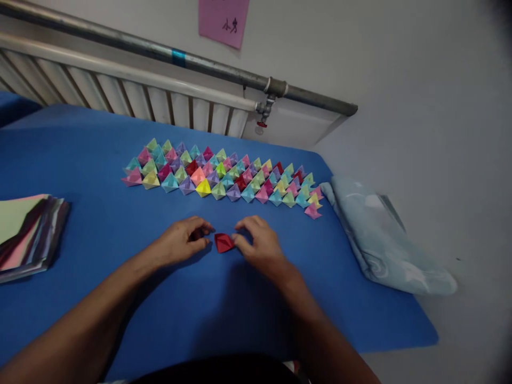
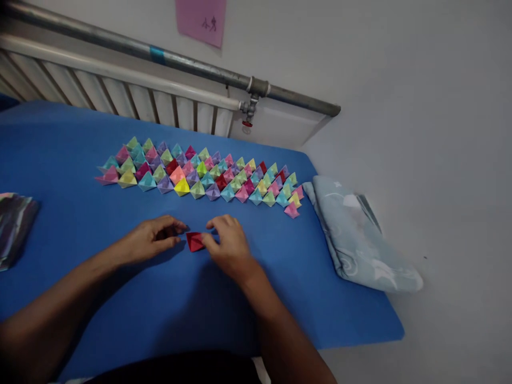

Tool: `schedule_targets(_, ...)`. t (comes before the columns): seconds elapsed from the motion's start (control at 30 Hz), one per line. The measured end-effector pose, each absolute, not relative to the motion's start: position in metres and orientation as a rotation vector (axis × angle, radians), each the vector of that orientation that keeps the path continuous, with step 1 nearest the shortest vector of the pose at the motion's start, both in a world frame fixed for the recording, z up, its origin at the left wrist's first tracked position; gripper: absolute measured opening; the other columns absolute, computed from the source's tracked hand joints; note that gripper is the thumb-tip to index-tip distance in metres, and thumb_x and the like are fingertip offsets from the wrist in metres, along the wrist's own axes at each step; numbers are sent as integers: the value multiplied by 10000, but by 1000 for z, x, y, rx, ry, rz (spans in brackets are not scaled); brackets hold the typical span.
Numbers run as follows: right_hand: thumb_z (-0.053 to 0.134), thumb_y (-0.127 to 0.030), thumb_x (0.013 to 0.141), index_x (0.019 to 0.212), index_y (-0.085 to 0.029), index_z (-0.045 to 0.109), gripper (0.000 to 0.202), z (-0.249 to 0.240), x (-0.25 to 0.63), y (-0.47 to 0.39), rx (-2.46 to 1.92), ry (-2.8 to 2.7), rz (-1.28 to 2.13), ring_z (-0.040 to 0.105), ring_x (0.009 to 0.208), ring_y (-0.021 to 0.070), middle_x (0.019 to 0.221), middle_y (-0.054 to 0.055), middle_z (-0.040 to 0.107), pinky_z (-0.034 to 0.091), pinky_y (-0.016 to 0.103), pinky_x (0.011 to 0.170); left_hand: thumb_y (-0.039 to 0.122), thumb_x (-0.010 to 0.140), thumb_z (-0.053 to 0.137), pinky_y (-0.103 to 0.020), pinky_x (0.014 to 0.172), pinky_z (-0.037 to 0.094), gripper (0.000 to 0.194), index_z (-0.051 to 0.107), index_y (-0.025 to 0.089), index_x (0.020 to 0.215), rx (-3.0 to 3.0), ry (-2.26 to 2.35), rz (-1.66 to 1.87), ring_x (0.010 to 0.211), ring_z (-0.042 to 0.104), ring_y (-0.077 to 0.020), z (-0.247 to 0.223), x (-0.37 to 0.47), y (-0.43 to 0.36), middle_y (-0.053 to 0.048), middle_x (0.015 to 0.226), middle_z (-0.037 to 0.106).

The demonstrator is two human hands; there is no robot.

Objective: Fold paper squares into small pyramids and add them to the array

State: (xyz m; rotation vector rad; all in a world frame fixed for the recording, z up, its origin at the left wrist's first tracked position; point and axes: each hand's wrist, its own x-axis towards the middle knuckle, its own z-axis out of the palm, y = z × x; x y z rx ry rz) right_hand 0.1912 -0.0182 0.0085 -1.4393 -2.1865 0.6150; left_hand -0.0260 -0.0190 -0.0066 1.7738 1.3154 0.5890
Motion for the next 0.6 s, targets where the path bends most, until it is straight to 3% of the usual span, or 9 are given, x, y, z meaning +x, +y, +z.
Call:
schedule_targets(0.13,533,-74,799,837,-188,636,158,18,208,-13,-1286,-2253,832,519,729,112,796,-15,564,388,227,703,411,741,548,-286,605,469,324,643,170,935,1707,1309,581,650,566,-152,-9,-27,-18,-26,777,632)
schedule_targets(0.23,550,-44,794,940,-203,654,239,17,208,-14,-1137,-2414,940,534,771,107,856,-15,581,400,211,735,438,729,556,-303,635,487,320,639,179,899,1666,1295,589,665,582,-165,-13,-30,-17,-29,756,634)
schedule_targets(0.6,524,-176,926,946,-189,658,137,19,209,-16,-1060,-2589,611,555,811,111,882,8,606,425,203,775,568,699,631,-346,731,541,414,665,231,936,1591,1351,618,812,661,-239,-28,-35,-12,-45,868,712)
